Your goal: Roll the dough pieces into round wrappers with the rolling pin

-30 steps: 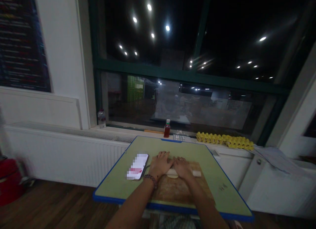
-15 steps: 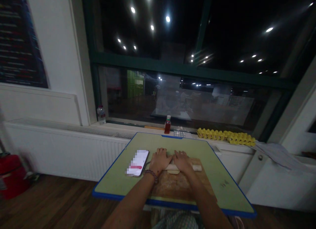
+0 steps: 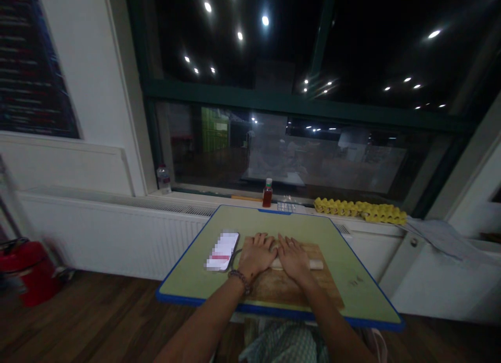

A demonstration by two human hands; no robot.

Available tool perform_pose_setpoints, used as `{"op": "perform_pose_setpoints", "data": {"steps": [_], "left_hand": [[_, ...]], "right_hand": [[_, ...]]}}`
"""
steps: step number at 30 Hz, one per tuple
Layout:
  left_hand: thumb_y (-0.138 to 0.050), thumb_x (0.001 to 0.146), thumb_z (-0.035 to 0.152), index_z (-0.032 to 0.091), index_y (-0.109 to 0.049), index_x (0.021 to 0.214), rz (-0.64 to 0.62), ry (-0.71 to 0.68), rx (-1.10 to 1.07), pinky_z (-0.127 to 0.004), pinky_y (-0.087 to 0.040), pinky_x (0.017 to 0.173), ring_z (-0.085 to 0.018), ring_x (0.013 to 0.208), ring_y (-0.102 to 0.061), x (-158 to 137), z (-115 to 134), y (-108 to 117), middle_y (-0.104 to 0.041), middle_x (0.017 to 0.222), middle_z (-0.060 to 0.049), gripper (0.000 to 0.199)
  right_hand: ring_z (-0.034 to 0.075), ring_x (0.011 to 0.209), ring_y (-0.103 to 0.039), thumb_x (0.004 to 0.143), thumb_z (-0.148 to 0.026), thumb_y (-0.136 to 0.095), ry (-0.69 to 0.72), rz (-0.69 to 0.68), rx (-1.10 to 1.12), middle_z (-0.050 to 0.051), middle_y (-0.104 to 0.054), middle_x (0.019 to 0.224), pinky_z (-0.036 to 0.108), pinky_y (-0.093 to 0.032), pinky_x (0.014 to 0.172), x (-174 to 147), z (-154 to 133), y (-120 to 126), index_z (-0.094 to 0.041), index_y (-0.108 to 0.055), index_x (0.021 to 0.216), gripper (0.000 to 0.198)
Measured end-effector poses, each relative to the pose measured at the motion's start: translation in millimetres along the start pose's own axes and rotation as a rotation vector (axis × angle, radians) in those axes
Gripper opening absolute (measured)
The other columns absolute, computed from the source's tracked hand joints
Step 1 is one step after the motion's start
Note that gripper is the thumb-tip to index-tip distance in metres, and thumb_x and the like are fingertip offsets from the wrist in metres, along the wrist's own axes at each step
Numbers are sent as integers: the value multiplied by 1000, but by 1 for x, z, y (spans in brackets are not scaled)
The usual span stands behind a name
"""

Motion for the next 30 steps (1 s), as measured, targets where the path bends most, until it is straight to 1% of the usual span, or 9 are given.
{"op": "perform_pose_setpoints", "data": {"steps": [3, 6, 11, 15, 20, 23, 27, 30], "left_hand": [[-31, 96, 38, 25, -54, 122, -4, 2, 16, -49, -30, 99, -28, 126, -39, -2, 1, 1, -53, 135, -9, 37], [-33, 96, 37, 25, -55, 120, 11, -26, 31, -47, -31, 97, -27, 123, -42, -4, 4, 4, -54, 133, -8, 34], [-33, 96, 31, 24, -57, 117, 42, -41, 37, -47, -31, 97, -27, 117, -44, -8, 9, 8, -57, 126, -7, 32], [-34, 96, 32, 23, -57, 117, 29, -42, 24, -47, -31, 98, -27, 116, -45, -10, 11, 11, -58, 124, -7, 32], [-33, 97, 32, 22, -56, 121, 54, -80, 46, -48, -32, 97, -27, 116, -45, -14, 14, 13, -59, 124, -8, 35], [-34, 97, 30, 21, -55, 123, 68, -81, 69, -48, -32, 98, -28, 116, -46, -16, 15, 13, -58, 126, -9, 36], [-36, 96, 29, 19, -56, 124, 70, -83, 60, -47, -33, 99, -27, 117, -47, -17, 16, 14, -59, 126, -9, 36], [-38, 96, 28, 18, -57, 124, 78, -74, 38, -47, -34, 100, -27, 118, -48, -20, 16, 13, -60, 127, -9, 35]], "right_hand": [[21, 136, -38, 96, -25, -26, -10, 13, -3, 10, -47, 144, 39, -24, 112, -2, -1, 1, -18, -40, 144, 51], [21, 136, -37, 97, -26, -27, -24, 19, -13, 9, -47, 145, 38, -24, 112, -4, -2, 1, -18, -43, 143, 50], [24, 137, -36, 96, -23, -25, -3, 35, -52, 11, -47, 144, 39, -25, 112, -8, -6, 2, -15, -45, 142, 50], [22, 136, -37, 95, -19, -26, 44, 50, -75, 10, -47, 144, 37, -23, 113, -11, -9, 0, -14, -46, 141, 50], [22, 137, -37, 97, -24, -25, -6, 60, -72, 8, -47, 144, 36, -23, 113, -13, -6, -4, -16, -47, 140, 49], [21, 135, -39, 97, -22, -26, 10, 81, -64, 9, -49, 143, 36, -23, 113, -16, -9, -2, -15, -48, 140, 48], [23, 131, -43, 96, -18, -28, 17, 102, -78, 10, -53, 139, 37, -27, 111, -21, -13, 5, -14, -52, 136, 47], [25, 130, -44, 95, -16, -30, 25, 124, -82, 10, -53, 139, 39, -30, 110, -26, -14, 5, -14, -53, 135, 46]]}}
Point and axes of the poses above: each hand's wrist, its own x-axis towards the middle knuckle, its own y-axis out of the back of the hand, z = x × y, the point moved 7 cm from there along x, towards the middle knuckle
